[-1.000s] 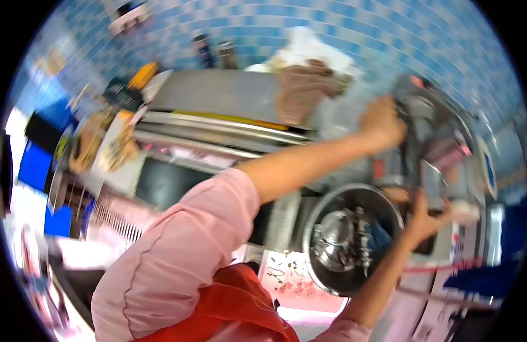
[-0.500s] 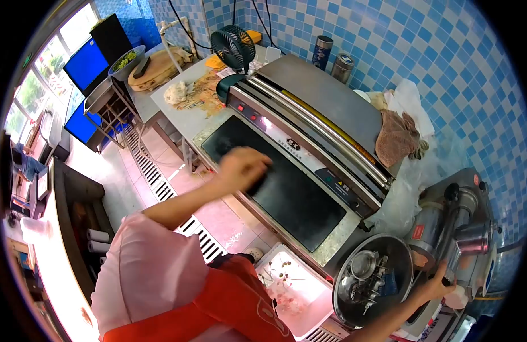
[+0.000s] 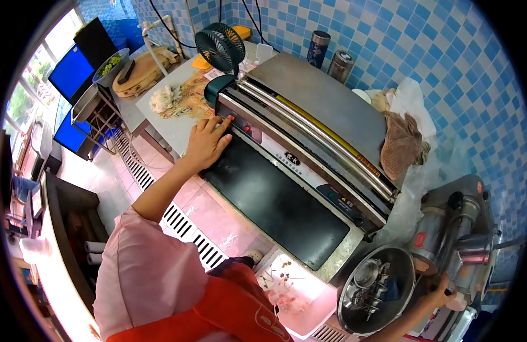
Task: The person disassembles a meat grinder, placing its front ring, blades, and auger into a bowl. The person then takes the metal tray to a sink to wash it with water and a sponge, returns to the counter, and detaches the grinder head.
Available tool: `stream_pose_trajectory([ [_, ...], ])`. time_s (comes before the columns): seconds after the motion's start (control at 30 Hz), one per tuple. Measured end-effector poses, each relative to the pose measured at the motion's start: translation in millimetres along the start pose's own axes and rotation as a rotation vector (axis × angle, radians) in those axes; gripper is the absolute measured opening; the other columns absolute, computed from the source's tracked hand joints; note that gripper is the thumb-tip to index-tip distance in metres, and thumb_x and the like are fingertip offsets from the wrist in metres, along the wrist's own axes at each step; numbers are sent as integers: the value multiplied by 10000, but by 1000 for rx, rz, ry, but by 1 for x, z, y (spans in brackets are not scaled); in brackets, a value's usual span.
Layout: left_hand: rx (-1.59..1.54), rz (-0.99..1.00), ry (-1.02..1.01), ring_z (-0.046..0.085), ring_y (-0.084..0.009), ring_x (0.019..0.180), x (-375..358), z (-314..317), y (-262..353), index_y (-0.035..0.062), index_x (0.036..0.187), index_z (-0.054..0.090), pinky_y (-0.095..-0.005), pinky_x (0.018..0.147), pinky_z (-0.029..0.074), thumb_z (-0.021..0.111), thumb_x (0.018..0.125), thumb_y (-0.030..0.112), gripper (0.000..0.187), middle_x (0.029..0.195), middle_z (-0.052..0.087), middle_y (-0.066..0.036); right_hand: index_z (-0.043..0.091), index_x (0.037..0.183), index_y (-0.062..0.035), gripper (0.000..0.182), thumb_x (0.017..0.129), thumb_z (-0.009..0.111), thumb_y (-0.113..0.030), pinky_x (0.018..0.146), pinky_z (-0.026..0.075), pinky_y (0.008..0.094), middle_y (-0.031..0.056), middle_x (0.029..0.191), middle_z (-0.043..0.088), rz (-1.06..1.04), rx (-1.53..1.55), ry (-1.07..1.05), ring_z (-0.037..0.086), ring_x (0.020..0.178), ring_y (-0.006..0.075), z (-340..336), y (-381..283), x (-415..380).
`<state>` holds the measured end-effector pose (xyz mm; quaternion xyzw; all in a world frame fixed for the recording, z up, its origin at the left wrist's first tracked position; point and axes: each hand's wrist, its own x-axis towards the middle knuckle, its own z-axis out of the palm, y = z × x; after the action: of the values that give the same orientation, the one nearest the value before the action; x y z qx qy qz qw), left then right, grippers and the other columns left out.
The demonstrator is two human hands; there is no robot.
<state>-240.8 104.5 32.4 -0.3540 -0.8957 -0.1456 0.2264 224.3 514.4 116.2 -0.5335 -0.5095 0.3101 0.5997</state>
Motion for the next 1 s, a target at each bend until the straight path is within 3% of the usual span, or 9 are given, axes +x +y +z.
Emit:
stream_pose_trajectory([
  [0.1, -10, 2, -42, 428, -248, 1002, 3, -1, -1, 104, 1222, 485, -370, 809, 346, 481, 847, 357, 452, 1143, 474, -78, 401, 1130, -11, 643, 637, 758, -217, 621, 507, 342, 157, 1030, 509, 26, -27, -10, 540, 869, 256, 1, -5, -2],
  [0.23, 24, 53, -44, 412, -273, 1047, 5, -1, 1, 98, 1239, 464, -386, 853, 336, 492, 842, 348, 470, 1186, 444, -106, 309, 1260, -25, 770, 662, 722, -281, 721, 445, 377, 183, 1147, 447, 9, -60, -29, 488, 982, 289, 1, -7, -5],
  [0.33, -21, 30, -100, 366, -309, 1137, 7, 4, 5, 97, 1268, 430, -411, 934, 296, 503, 837, 345, 503, 1261, 392, -138, 290, 1277, -21, 782, 669, 718, -265, 735, 462, 368, 175, 1174, 420, -19, -71, -17, 477, 1006, 285, -5, 5, 7],
  [0.43, -152, 61, 33, 303, -334, 1210, 20, -8, 15, 89, 1290, 400, -440, 995, 229, 502, 835, 371, 545, 1327, 337, -142, 307, 1262, -36, 748, 673, 716, -249, 732, 478, 370, 160, 1164, 426, 19, -82, 19, 477, 1006, 277, 5, -6, 0],
  [0.47, -183, 166, 92, 235, -345, 1268, 32, -17, 21, 133, 1310, 388, -491, 1024, 147, 477, 834, 423, 565, 1373, 291, -134, 315, 1255, -41, 735, 674, 716, -243, 728, 484, 371, 156, 1162, 427, 33, -89, 28, 478, 1006, 275, 6, -10, -4],
  [0.57, -122, 397, 16, 163, -348, 1308, 75, -46, 55, 186, 1346, 335, -527, 1033, 75, 381, 876, 465, 548, 1412, 229, -130, 331, 1233, -50, 705, 671, 719, -228, 691, 498, 369, 142, 1169, 424, 52, -68, -4, 478, 1003, 271, -4, 5, 16],
  [0.67, -136, 539, -113, 111, -309, 1336, 113, -20, 86, 246, 1351, 322, -550, 1032, 5, 324, 879, 522, 546, 1438, 195, -82, 331, 1228, -48, 734, 641, 743, -205, 639, 507, 364, 161, 1173, 416, 54, -65, 42, 490, 983, 288, 1, 4, 14],
  [1.0, -115, 656, -244, 106, -278, 1342, 130, 13, 111, 283, 1357, 294, -543, 1045, 10, 283, 884, 549, 543, 1450, 170, -25, 270, 1284, -42, 820, 636, 749, -191, 619, 516, 357, 188, 1157, 415, 52, -79, 17, 503, 952, 293, 4, 4, 19],
])
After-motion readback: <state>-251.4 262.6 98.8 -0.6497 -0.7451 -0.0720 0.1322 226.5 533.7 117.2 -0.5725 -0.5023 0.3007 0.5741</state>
